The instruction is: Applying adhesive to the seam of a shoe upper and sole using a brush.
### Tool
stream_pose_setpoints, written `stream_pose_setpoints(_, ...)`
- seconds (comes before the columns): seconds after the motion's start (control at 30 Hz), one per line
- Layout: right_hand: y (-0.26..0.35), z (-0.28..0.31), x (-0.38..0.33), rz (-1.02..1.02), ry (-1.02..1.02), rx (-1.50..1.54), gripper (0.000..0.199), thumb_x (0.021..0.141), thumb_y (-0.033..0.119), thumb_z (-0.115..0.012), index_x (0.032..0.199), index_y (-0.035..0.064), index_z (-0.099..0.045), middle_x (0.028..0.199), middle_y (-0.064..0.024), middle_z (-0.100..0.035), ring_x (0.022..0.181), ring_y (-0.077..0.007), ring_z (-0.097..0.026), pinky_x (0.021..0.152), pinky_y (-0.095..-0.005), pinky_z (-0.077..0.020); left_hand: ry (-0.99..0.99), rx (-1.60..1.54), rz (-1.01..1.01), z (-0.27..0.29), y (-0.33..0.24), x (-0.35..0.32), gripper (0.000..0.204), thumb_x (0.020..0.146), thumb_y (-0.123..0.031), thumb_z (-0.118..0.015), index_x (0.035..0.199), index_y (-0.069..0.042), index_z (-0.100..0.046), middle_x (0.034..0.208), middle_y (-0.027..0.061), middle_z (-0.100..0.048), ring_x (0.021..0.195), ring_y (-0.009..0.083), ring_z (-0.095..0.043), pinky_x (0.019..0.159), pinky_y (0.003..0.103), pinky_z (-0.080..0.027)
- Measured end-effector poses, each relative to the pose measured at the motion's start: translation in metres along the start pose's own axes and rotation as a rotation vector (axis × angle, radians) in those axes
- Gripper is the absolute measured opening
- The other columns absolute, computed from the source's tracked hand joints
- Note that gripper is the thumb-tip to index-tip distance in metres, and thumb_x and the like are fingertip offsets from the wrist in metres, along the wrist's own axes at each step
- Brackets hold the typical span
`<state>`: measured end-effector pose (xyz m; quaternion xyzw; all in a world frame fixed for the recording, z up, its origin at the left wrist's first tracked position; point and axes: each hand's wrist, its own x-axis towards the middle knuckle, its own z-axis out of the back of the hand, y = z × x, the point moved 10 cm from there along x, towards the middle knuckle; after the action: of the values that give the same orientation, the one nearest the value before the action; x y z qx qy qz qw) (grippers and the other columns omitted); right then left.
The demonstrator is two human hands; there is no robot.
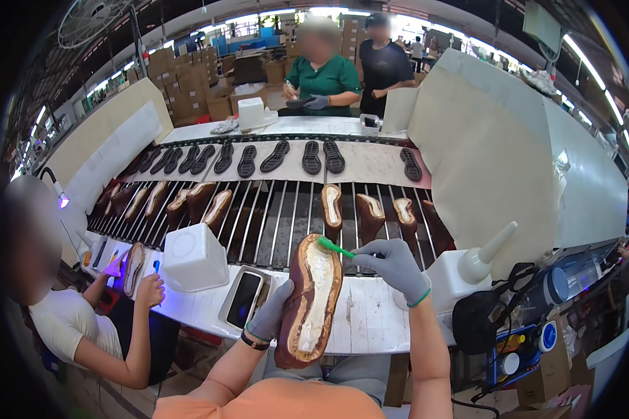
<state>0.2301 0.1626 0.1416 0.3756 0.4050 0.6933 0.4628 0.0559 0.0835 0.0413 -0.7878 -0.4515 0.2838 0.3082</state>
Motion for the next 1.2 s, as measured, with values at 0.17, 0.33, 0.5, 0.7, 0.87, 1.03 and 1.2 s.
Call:
stream_pose_setpoints(0.17,0.011,0.001,-0.017,0.017,0.095,0.041,0.013,0.076,0.003,-0.070,0.088,-0.0003,-0.075,0.071,-0.0011,-0.065,0.062,-0.0037,-0.053,0.054,-0.0190,-0.0388,-0.016,-0.056,-0.031,0.002,-0.007,0.002,0.052,0.097,-0.039,-0.048,0.135,-0.003,-0.045,0.126,0.0085,-0.058,0.111,0.0177,-0.058,0.099,0.034,-0.045)
stream_pose_setpoints(0.33,0.037,0.008,-0.027,0.151,-0.035,0.106,0.018,0.075,-0.002,-0.071,0.093,-0.0018,-0.073,0.077,-0.0043,-0.066,0.069,-0.0070,-0.057,0.062,-0.0211,-0.0426,0.045,0.124,-0.163,0.003,-0.025,0.017,0.055,0.098,-0.041,-0.046,0.139,-0.005,-0.041,0.131,0.0116,-0.056,0.115,0.0214,-0.058,0.101,0.037,-0.045)
stream_pose_setpoints(0.5,0.044,0.002,-0.033,0.180,0.006,-0.043,0.023,0.072,-0.004,-0.070,0.094,-0.0009,-0.073,0.079,-0.0062,-0.066,0.071,-0.0096,-0.058,0.063,-0.0228,-0.0433,0.012,0.276,-0.286,-0.014,-0.049,0.012,0.061,0.094,-0.043,-0.052,0.136,0.001,-0.043,0.123,0.0092,-0.059,0.107,0.0151,-0.059,0.095,0.030,-0.046)
stream_pose_setpoints(0.7,0.046,-0.001,-0.038,0.252,-0.020,-0.110,0.022,0.073,-0.003,-0.070,0.094,-0.0004,-0.073,0.078,-0.0066,-0.066,0.070,-0.0104,-0.058,0.062,-0.0230,-0.0441,0.056,0.454,-0.251,-0.023,-0.046,0.008,0.075,0.087,-0.046,-0.063,0.137,0.004,-0.039,0.126,0.0098,-0.055,0.112,0.0155,-0.053,0.099,0.030,-0.041)
stream_pose_setpoints(0.87,0.048,0.003,-0.033,0.238,-0.080,-0.110,0.021,0.074,-0.002,-0.070,0.095,-0.0008,-0.073,0.077,-0.0064,-0.066,0.069,-0.0091,-0.057,0.061,-0.0221,-0.0439,0.024,0.633,-0.330,-0.027,-0.044,0.006,0.073,0.082,-0.038,-0.068,0.137,0.002,-0.040,0.121,0.0129,-0.061,0.109,0.0185,-0.058,0.096,0.032,-0.044)
stream_pose_setpoints(1.03,0.048,0.011,-0.023,0.175,-0.131,-0.097,0.018,0.077,0.000,-0.069,0.095,-0.0017,-0.073,0.078,-0.0061,-0.066,0.068,-0.0073,-0.056,0.061,-0.0216,-0.0430,-0.036,0.946,-0.376,-0.029,-0.047,0.004,0.078,0.078,-0.044,-0.071,0.137,-0.002,-0.042,0.113,0.0155,-0.066,0.104,0.0248,-0.064,0.091,0.034,-0.048)
stream_pose_setpoints(1.2,0.046,0.026,-0.009,0.239,-0.228,-0.106,0.018,0.079,0.005,-0.070,0.095,0.0000,-0.073,0.076,-0.0043,-0.065,0.068,-0.0058,-0.056,0.060,-0.0216,-0.0427,-0.070,1.094,-0.350,-0.026,-0.044,0.009,0.082,0.075,-0.048,-0.072,0.136,-0.003,-0.043,0.109,0.0172,-0.067,0.101,0.0266,-0.066,0.089,0.035,-0.049)
